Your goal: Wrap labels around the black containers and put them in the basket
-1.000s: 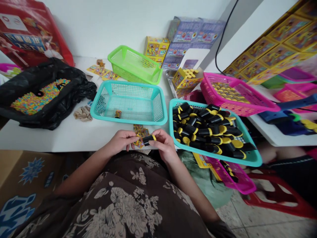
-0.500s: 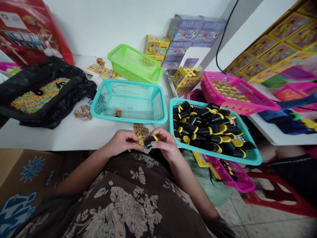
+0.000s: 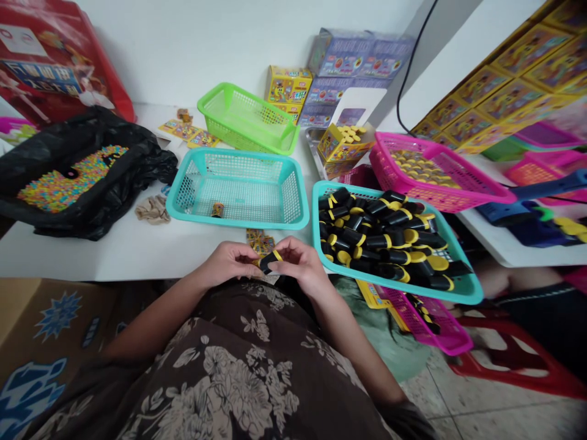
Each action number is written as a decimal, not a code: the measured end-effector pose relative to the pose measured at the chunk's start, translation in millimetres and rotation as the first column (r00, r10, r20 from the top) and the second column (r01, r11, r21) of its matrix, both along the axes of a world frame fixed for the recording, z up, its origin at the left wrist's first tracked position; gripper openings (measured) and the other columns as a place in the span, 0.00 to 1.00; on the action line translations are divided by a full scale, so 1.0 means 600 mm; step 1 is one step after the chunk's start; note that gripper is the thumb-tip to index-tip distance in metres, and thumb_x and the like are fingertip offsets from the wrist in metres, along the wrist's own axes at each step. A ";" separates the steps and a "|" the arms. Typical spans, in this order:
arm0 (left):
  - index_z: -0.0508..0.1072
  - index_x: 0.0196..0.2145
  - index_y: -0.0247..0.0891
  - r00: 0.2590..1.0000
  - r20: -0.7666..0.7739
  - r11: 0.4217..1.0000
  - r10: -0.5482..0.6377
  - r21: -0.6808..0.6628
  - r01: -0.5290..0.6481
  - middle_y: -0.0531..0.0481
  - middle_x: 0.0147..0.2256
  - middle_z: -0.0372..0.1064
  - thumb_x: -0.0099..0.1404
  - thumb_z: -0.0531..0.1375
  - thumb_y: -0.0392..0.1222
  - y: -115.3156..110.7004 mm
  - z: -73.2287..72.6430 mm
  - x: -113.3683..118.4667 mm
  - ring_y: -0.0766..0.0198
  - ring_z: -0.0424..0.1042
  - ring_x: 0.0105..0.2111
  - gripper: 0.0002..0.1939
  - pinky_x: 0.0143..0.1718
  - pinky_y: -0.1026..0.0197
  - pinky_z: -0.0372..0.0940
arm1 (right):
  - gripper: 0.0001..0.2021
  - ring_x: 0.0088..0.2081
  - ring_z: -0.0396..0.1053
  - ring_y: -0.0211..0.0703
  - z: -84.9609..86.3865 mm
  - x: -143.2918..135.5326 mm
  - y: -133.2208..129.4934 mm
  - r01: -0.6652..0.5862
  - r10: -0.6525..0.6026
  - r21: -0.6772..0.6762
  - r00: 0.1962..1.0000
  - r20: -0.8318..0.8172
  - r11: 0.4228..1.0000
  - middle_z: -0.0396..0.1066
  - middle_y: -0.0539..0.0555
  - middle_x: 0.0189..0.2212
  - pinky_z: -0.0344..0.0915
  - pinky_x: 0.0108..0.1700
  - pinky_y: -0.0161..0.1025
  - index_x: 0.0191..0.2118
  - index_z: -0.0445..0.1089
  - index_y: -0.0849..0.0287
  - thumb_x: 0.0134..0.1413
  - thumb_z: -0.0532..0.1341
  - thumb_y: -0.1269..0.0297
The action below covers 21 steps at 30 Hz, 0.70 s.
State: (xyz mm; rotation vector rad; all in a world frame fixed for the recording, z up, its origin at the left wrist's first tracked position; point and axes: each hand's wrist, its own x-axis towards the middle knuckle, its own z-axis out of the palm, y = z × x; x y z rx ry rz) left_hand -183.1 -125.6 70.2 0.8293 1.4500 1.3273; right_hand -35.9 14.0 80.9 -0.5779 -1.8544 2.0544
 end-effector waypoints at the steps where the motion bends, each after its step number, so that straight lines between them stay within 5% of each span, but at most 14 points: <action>1: 0.78 0.29 0.31 1.000 0.007 1.000 -0.006 -0.015 0.006 0.53 0.19 0.68 0.46 0.73 0.45 0.001 -0.003 -0.001 0.71 0.62 0.18 0.16 0.19 0.68 0.55 | 0.16 0.25 0.61 0.34 0.001 -0.001 -0.001 0.010 -0.010 0.028 1.000 0.006 1.000 0.66 0.45 0.23 0.59 0.30 0.37 0.29 0.67 0.56 0.34 0.73 0.62; 9: 0.76 0.28 0.31 0.988 0.145 0.998 0.059 -0.003 -0.059 0.55 0.21 0.68 0.42 0.74 0.46 0.008 -0.025 0.004 0.72 0.62 0.21 0.19 0.23 0.67 0.53 | 0.14 0.23 0.57 0.33 0.015 0.000 -0.004 0.010 -0.022 0.204 0.998 0.055 0.979 0.63 0.44 0.21 0.56 0.27 0.36 0.28 0.66 0.56 0.37 0.72 0.61; 13: 0.76 0.30 0.32 0.967 0.239 0.996 0.086 0.012 -0.091 0.53 0.25 0.71 0.42 0.75 0.46 0.012 -0.027 0.012 0.69 0.66 0.25 0.20 0.29 0.65 0.59 | 0.15 0.24 0.59 0.34 0.008 -0.002 0.000 0.013 -0.017 0.172 1.000 0.021 0.985 0.65 0.45 0.22 0.58 0.28 0.37 0.29 0.67 0.56 0.37 0.73 0.60; 21: 0.76 0.31 0.31 0.796 0.593 0.990 0.118 -0.009 -0.140 0.49 0.28 0.72 0.42 0.76 0.47 0.018 -0.038 0.033 0.65 0.71 0.29 0.22 0.36 0.60 0.64 | 0.13 0.29 0.63 0.38 -0.019 -0.004 0.002 0.025 -0.019 0.277 0.999 -0.026 0.960 0.68 0.48 0.29 0.60 0.32 0.38 0.33 0.75 0.54 0.39 0.73 0.57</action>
